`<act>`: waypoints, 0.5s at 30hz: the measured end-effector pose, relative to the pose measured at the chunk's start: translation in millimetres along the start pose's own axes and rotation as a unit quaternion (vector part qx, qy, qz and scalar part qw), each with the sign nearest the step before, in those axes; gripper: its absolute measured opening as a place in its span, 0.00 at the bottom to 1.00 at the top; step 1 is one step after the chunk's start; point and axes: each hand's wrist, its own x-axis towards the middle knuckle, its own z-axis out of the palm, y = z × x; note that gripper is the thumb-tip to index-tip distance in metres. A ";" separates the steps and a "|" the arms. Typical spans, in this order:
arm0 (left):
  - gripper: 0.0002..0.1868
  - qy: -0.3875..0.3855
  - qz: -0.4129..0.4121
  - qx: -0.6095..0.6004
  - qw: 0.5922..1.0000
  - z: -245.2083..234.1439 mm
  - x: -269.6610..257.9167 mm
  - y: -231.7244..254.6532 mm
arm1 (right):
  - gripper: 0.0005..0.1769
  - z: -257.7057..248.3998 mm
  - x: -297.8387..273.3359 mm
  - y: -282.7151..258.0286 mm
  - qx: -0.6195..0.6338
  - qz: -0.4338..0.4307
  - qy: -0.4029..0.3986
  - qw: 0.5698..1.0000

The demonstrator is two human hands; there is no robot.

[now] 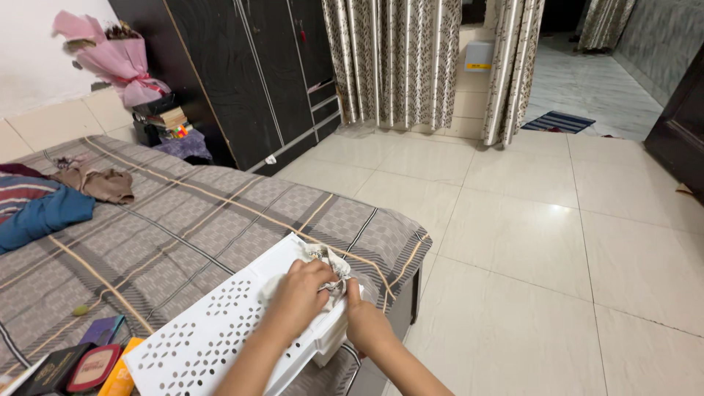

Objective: The person wipes different parts of a white plastic desk organizer using a cloth, then handles a tube and several small containers while cleaning the items on a bed.

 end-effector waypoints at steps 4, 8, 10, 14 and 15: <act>0.17 -0.166 -0.084 0.064 0.981 -50.9 -11.6 -12.4 | 0.36 21.9 15.9 8.5 -0.053 -0.046 0.042 0.997; 0.15 -0.133 -0.070 0.075 0.986 -42.7 -13.7 -20.7 | 0.28 18.4 14.7 -7.1 -0.061 -0.021 0.039 0.997; 0.14 -0.012 -0.002 0.003 1.000 -16.9 -6.4 -13.9 | 0.25 14.9 9.0 -9.5 -0.072 -0.017 0.051 0.996; 0.16 0.068 0.065 -0.045 0.995 0.8 4.9 -2.4 | 0.25 4.6 7.7 -8.4 -0.075 -0.008 0.052 0.996; 0.15 0.011 0.047 -0.025 0.999 -5.8 6.2 -3.0 | 0.24 5.9 6.7 -8.5 -0.084 -0.008 0.048 0.995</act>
